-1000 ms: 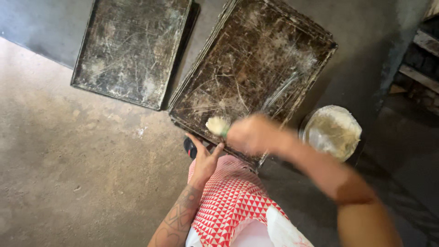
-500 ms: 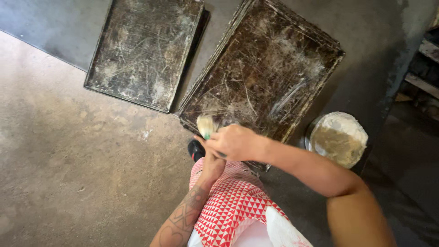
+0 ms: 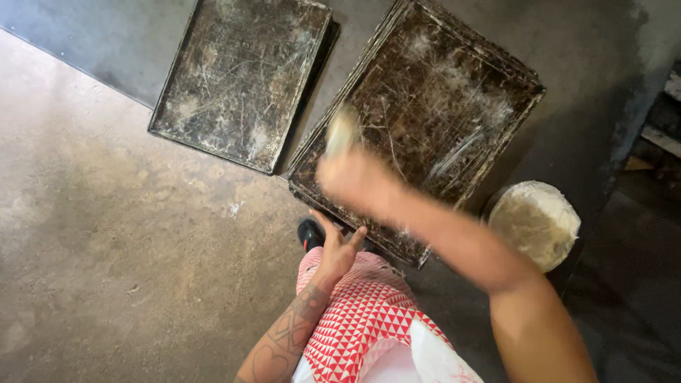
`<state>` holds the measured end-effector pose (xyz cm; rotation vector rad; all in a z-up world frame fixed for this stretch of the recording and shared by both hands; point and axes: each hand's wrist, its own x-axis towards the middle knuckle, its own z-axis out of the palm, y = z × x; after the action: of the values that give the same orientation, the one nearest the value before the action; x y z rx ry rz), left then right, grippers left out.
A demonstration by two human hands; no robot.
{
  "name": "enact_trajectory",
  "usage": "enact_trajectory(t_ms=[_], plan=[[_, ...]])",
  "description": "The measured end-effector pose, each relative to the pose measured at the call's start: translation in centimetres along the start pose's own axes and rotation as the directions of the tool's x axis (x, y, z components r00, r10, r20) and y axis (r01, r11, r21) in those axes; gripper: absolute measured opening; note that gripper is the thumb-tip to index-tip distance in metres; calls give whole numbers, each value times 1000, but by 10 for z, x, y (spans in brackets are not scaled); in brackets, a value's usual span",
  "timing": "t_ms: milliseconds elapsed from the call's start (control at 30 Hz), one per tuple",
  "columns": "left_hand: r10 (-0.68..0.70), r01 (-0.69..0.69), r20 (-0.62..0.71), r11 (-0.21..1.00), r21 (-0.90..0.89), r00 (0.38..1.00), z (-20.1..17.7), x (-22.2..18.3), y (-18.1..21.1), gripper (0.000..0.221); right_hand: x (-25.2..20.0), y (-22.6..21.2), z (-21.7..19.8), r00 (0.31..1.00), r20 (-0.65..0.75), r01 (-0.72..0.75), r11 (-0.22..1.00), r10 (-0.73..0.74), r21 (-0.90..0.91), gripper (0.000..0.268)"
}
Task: The person greases several baking trays using a brush dipped in a bowl of fat or oil.
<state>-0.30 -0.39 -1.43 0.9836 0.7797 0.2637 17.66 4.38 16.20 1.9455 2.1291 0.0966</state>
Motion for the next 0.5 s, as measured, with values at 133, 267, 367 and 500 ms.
enact_trajectory(t_ms=[133, 267, 367, 500], plan=[[301, -351, 201, 887, 300, 932, -10, 3, -5, 101, -59, -1, -6, 999, 12, 25, 783, -42, 621, 25], [202, -188, -21, 942, 277, 979, 0, 0, 11, 126, -106, 143, 16, 771, 151, -499, 438, 619, 748, 19], [211, -201, -21, 954, 222, 977, 3, -3, 16, 126, -117, 163, 33, 688, 222, -720, 608, 691, 335, 16], [270, -237, -50, 908, 347, 962, -1, -7, 23, 118, -95, 62, 35, 898, 177, -428, 893, 404, 135, 12]])
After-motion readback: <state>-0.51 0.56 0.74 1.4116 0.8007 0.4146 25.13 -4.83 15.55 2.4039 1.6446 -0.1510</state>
